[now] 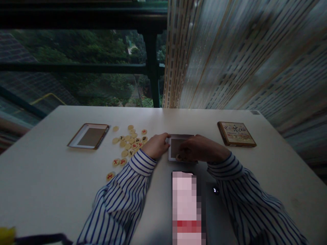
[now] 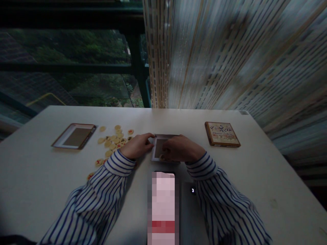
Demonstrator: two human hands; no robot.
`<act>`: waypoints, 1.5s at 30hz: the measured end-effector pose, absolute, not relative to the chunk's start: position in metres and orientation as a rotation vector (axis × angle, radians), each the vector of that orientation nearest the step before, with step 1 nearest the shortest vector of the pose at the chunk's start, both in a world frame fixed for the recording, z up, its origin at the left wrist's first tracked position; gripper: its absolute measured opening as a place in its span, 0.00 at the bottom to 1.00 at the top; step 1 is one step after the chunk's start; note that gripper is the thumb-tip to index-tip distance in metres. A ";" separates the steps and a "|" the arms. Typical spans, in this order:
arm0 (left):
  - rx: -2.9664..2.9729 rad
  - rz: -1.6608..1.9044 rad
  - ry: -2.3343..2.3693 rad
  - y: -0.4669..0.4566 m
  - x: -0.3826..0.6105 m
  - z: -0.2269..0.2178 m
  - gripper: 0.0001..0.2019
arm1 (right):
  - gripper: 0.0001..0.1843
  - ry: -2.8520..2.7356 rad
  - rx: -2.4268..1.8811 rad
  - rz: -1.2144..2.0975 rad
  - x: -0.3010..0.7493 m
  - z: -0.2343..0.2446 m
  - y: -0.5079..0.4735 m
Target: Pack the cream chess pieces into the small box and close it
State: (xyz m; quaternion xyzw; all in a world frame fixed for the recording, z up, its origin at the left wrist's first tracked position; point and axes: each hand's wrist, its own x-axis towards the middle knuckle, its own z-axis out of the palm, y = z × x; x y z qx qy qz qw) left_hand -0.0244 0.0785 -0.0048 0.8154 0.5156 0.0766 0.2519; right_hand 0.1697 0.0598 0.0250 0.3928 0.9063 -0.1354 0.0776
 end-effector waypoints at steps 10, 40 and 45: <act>2.201 0.200 1.407 0.078 -0.024 -0.003 0.19 | 0.11 2.765 1.111 -0.483 0.160 0.017 0.056; 2.222 0.255 1.386 0.076 -0.024 -0.002 0.18 | 0.09 2.777 1.169 -0.405 0.172 0.030 0.056; 2.231 0.388 1.376 0.077 -0.030 0.002 0.16 | 0.09 2.802 1.297 -0.253 0.179 0.040 0.056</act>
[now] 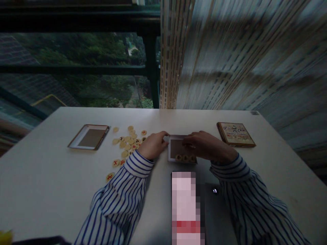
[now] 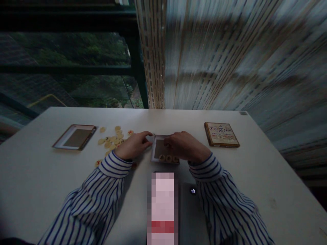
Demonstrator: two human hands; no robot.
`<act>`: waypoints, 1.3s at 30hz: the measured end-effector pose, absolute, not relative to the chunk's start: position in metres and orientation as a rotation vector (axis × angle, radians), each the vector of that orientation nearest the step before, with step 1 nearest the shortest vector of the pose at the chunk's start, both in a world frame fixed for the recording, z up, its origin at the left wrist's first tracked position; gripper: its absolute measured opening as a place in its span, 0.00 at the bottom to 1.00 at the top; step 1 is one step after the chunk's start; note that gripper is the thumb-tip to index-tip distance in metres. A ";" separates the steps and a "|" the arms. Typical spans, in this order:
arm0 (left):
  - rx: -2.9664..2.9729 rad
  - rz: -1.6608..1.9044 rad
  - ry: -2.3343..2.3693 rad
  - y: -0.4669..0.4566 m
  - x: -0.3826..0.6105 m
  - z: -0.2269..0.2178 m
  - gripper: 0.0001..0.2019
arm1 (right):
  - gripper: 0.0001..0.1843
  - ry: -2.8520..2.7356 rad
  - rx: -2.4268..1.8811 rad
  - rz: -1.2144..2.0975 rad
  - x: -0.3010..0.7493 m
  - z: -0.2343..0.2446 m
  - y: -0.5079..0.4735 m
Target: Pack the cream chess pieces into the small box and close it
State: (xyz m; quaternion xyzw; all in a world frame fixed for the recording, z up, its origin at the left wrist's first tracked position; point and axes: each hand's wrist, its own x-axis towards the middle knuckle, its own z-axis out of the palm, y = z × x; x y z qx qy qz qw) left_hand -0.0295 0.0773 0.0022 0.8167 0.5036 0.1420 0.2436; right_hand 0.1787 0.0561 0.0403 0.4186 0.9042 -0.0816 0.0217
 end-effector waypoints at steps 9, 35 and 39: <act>2.199 0.642 1.431 0.073 -0.044 0.028 0.14 | 0.09 2.920 1.398 -0.065 0.183 0.050 0.053; 1.769 1.180 1.709 0.023 -0.123 0.028 0.12 | 0.13 3.050 1.550 0.050 0.166 0.060 0.043; 1.751 1.201 1.730 0.017 -0.139 0.024 0.13 | 0.13 3.086 1.554 0.015 0.160 0.060 0.041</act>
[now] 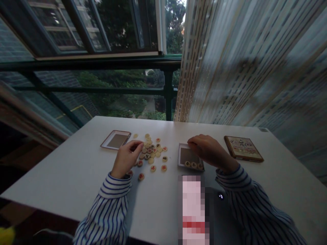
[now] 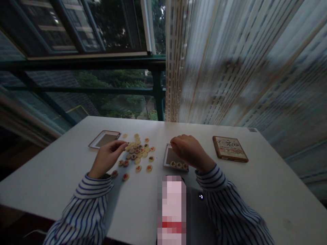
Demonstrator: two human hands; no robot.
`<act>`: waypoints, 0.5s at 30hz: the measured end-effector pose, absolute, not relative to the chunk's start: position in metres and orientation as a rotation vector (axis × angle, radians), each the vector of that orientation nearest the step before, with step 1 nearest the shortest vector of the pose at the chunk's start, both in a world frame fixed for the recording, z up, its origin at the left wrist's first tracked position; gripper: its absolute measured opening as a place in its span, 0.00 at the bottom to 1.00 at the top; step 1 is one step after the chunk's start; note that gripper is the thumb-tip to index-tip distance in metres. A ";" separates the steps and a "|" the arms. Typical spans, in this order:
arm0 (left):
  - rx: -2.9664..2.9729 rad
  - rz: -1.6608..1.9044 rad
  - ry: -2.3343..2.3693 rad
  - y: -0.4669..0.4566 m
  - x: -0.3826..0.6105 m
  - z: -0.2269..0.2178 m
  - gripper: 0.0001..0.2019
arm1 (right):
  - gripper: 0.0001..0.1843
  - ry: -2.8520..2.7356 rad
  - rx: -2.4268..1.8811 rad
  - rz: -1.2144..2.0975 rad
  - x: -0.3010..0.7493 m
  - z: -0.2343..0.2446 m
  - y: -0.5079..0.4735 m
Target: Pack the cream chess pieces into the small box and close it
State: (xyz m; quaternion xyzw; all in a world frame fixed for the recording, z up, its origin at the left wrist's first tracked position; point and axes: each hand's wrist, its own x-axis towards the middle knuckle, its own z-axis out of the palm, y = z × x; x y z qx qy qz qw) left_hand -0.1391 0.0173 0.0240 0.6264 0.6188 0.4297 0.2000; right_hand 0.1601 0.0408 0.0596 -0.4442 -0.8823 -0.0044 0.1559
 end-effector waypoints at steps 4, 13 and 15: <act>1.703 1.185 1.737 0.015 -0.148 0.020 0.15 | 0.12 -2.521 -1.255 0.007 0.155 0.058 0.040; 1.706 1.247 1.683 0.034 -0.148 0.012 0.14 | 0.11 -2.592 -1.227 0.012 0.129 0.063 0.043; 1.723 1.256 1.692 0.038 -0.149 0.009 0.14 | 0.10 -2.593 -1.226 -0.006 0.123 0.065 0.045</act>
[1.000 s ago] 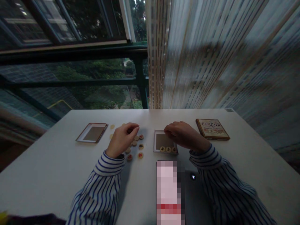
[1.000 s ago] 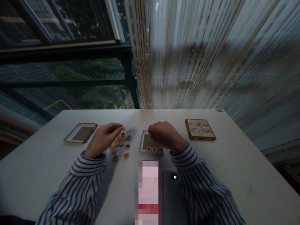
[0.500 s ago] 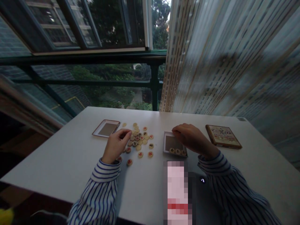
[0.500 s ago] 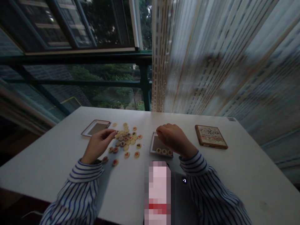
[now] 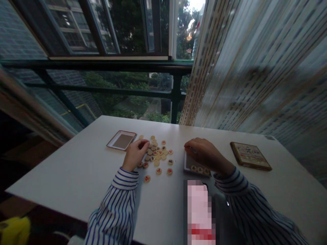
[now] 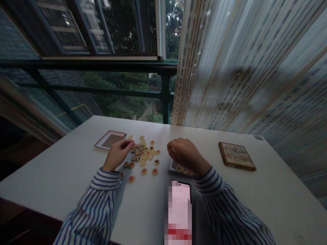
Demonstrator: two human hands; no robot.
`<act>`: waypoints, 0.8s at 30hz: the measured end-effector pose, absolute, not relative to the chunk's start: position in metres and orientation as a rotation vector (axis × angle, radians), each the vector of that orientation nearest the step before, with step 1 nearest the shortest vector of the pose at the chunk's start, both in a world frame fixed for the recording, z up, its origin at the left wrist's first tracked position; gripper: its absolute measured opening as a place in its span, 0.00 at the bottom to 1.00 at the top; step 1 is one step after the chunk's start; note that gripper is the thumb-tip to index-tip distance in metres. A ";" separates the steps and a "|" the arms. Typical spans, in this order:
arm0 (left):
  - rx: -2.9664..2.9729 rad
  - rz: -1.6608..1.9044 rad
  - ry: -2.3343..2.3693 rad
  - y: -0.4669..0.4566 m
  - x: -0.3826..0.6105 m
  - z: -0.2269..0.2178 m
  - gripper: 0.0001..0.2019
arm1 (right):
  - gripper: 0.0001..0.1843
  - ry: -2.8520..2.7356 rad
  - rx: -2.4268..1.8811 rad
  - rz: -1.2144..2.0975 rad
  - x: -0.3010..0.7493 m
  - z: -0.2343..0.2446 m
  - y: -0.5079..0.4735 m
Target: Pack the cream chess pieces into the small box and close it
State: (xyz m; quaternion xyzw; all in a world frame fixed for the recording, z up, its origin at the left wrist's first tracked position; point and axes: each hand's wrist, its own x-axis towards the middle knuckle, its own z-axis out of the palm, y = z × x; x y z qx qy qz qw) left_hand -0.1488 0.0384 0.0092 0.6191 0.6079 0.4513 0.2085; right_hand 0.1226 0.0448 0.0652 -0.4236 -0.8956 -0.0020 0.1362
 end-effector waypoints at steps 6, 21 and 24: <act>1.701 1.279 1.691 0.040 -0.156 -0.002 0.13 | 0.09 -2.601 -1.171 -0.024 0.102 0.063 0.052; 1.839 1.058 1.877 0.029 -0.183 -0.022 0.13 | 0.07 -2.856 -0.994 0.162 0.043 0.029 0.052; 1.838 1.046 1.894 0.028 -0.184 -0.023 0.13 | 0.07 -2.916 -0.905 0.174 0.035 0.020 0.052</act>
